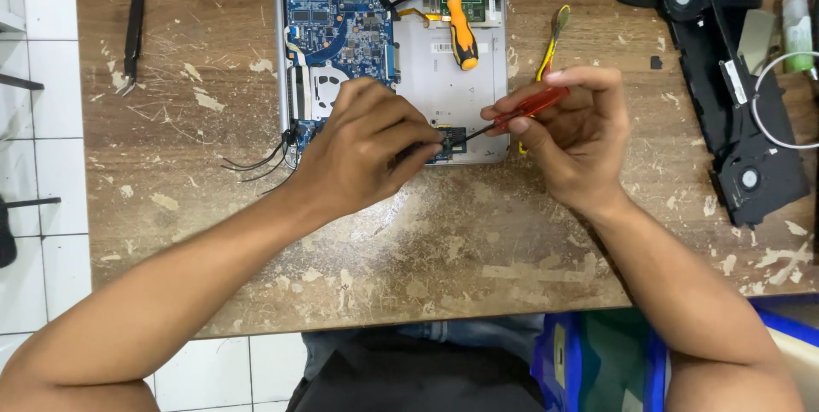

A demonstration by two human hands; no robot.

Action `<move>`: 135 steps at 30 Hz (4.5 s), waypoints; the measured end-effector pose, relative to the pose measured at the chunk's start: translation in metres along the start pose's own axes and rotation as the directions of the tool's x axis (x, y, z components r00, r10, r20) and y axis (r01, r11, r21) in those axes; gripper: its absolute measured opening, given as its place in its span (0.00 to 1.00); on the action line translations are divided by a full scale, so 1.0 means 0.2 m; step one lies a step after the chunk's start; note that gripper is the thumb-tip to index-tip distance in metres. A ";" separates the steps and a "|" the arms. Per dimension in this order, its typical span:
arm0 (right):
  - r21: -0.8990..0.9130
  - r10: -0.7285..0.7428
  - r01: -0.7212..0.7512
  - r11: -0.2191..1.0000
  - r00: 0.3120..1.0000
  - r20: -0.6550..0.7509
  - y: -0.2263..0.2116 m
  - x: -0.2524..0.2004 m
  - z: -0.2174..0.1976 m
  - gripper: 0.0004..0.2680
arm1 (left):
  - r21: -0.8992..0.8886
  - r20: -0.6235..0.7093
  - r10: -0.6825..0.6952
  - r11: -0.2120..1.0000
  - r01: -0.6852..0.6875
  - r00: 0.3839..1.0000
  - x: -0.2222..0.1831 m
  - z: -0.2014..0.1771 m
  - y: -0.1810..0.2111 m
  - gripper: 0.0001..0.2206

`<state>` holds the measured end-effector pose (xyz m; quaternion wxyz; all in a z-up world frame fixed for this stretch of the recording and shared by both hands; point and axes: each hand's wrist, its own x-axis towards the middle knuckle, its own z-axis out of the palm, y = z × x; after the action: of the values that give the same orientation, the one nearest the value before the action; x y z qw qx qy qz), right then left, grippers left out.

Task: The person is performing internal repairs on a laptop, specifically connecting various ribbon cables and wires to the motherboard and using a screwdriver.

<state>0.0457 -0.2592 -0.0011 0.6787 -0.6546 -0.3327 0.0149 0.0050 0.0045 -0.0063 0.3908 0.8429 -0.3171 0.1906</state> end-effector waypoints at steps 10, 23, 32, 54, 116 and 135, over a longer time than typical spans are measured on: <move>-0.009 -0.003 0.003 1.000 0.999 -0.047 0.02 0.01 0.00 0.16 | 0.005 -0.089 -0.212 0.977 0.214 0.973 -0.01 0.02 -0.03 0.04; -0.019 0.043 -0.044 0.999 0.998 -0.043 -0.01 0.02 0.00 0.16 | 0.113 0.000 -0.118 0.987 0.117 0.993 0.02 0.00 0.05 0.02; -0.031 0.039 -0.040 0.999 0.998 -0.041 0.00 0.02 -0.01 0.16 | 0.058 0.039 -0.125 0.991 0.123 0.991 0.04 -0.03 0.08 0.02; -0.719 0.091 -0.154 0.678 0.988 -0.127 0.02 0.04 -0.06 0.14 | -0.035 0.215 -0.096 0.994 0.106 0.972 0.03 -0.04 0.23 0.05; -0.689 0.149 -0.193 0.699 0.981 -0.123 -0.02 0.07 -0.09 0.05 | -0.097 -0.125 -0.297 0.953 0.286 0.947 0.24 0.16 0.20 0.09; -0.526 0.442 -0.461 0.715 0.881 -0.170 -0.09 0.05 -0.32 0.12 | -0.360 -0.075 -0.303 0.897 0.258 0.950 0.40 0.49 0.32 0.06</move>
<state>0.0769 -0.3127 0.0243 0.4413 -0.8831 -0.1419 0.0728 0.0254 -0.1346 0.0127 0.5756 0.7839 -0.1948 0.1275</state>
